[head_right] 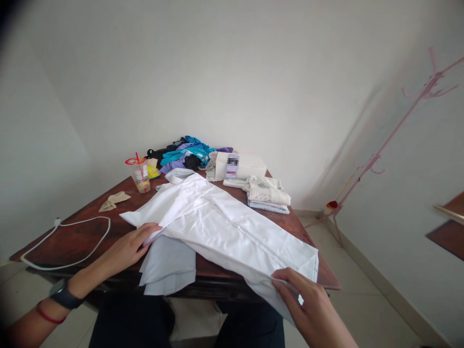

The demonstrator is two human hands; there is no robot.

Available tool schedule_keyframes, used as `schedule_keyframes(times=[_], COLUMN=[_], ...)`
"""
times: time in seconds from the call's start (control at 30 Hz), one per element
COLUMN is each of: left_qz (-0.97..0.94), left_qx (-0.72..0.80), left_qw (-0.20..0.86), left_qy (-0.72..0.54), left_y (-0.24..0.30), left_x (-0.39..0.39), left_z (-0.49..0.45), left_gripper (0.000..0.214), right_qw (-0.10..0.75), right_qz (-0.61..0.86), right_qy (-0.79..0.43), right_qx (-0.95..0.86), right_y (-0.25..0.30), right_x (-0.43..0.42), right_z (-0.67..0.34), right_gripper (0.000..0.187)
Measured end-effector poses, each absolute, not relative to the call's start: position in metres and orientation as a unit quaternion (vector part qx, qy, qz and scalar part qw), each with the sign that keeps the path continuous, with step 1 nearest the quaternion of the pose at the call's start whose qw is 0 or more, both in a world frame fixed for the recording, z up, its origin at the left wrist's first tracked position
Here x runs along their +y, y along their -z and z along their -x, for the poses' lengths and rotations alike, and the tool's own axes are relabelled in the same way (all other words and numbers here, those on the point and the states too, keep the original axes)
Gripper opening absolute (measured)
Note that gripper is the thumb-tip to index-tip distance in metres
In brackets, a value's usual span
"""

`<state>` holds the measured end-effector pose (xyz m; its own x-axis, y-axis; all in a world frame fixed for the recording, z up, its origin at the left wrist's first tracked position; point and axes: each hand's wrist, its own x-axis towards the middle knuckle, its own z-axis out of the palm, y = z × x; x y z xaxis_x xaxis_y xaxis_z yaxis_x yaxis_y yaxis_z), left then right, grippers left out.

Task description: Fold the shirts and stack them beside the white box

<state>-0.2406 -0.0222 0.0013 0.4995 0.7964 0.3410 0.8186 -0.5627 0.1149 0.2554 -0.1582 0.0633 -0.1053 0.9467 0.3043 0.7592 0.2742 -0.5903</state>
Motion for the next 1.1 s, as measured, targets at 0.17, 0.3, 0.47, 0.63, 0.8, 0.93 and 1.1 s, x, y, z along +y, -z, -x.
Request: schedule_keyframes(times=[0.17, 0.3, 0.47, 0.63, 0.8, 0.93, 1.1], left_qz=[0.891, 0.892, 0.902, 0.871, 0.858, 0.849, 0.826], left_qx=[-0.422, -0.4, -0.367, -0.456, -0.493, -0.509, -0.54], left_qw=[0.109, 0.179, 0.17, 0.083, 0.019, -0.004, 0.009], left_qy=[0.128, 0.115, 0.154, 0.16, 0.141, 0.144, 0.159], left_y=[0.0, -0.005, -0.016, -0.011, 0.005, 0.019, 0.03], left_x=[-0.025, -0.018, -0.01, -0.008, -0.004, -0.005, -0.01], left_z=[0.269, 0.279, 0.274, 0.267, 0.273, 0.271, 0.257], left_gripper=[0.047, 0.04, 0.034, 0.051, 0.052, 0.05, 0.048], right_qw=[0.312, 0.305, 0.319, 0.346, 0.371, 0.382, 0.396], right_qz=[0.594, 0.6, 0.593, 0.548, 0.551, 0.555, 0.553], right_qy=[-0.17, -0.194, -0.189, -0.189, -0.233, -0.254, -0.254], right_qx=[-0.722, -0.713, -0.715, -0.738, -0.711, -0.693, -0.687], right_y=[-0.057, -0.057, -0.068, -0.08, -0.083, -0.079, -0.073], right_x=[-0.157, -0.154, -0.151, -0.154, -0.161, -0.163, -0.162], right_z=[-0.262, -0.261, -0.267, -0.272, -0.267, -0.263, -0.263], right_gripper=[0.033, 0.032, 0.031, 0.028, 0.033, 0.033, 0.032])
